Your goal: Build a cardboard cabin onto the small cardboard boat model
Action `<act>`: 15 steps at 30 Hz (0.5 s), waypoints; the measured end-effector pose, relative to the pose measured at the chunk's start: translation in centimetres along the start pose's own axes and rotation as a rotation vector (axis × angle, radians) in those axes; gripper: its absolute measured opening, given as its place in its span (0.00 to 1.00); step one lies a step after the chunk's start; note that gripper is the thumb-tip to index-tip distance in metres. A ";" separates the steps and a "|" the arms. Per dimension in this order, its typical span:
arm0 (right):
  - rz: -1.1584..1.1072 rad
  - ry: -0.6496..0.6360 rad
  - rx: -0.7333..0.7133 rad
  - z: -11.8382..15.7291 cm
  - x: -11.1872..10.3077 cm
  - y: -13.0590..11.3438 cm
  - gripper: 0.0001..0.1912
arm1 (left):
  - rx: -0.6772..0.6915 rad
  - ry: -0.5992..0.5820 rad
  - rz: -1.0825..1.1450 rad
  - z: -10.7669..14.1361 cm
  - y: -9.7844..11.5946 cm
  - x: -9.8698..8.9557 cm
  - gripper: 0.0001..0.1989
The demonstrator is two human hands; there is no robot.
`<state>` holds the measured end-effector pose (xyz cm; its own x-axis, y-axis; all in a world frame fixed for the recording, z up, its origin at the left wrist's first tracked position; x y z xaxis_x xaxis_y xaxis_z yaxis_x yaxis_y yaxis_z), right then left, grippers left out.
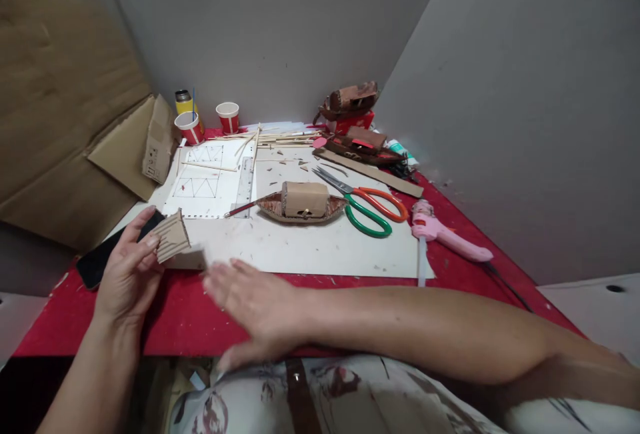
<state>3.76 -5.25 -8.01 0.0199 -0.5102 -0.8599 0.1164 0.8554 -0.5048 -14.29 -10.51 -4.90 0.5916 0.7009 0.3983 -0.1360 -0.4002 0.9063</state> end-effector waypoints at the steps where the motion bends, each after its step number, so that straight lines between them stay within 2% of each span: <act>1: -0.022 -0.061 -0.122 0.3 0.8 -1.8 0.49 | 0.009 -0.006 0.010 -0.1 0.1 -0.1 0.29; 3: -0.083 -0.121 -0.291 1.7 1.2 -3.8 0.40 | 0.031 -0.007 0.013 -0.2 0.2 -0.3 0.27; 5: -0.148 -0.082 -0.310 3.9 0.4 -3.4 0.35 | 0.052 0.006 0.013 -0.2 0.2 -0.5 0.26; 8: -0.138 0.083 -0.071 8.0 -1.4 0.6 0.37 | 0.037 0.006 0.033 -0.2 -0.1 -0.5 0.27; 10: -0.050 0.114 0.113 10.2 -1.4 3.2 0.35 | 0.011 -0.007 0.057 -0.2 -0.3 -0.3 0.28; 12: 0.024 0.080 0.174 10.8 -0.4 4.1 0.40 | 0.000 -0.023 0.082 -0.2 -0.5 -0.1 0.28; 15: 0.067 0.037 0.247 9.2 1.5 3.2 0.46 | -0.002 -0.034 0.094 -0.2 -0.6 -0.1 0.27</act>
<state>13.28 -4.11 -10.26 -0.0005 -0.4456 -0.8952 0.3548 0.8369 -0.4168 -14.46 -10.21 -5.50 0.6025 0.6400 0.4768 -0.1942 -0.4619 0.8654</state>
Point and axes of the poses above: each hand's wrist, its own z-axis away from the middle knuckle, its own x-axis out of the palm, y = z × x, the point moved 6 cm from there along -z, towards the middle knuckle, and after that the axes turned 14 degrees about x, right-handed, at the moved point
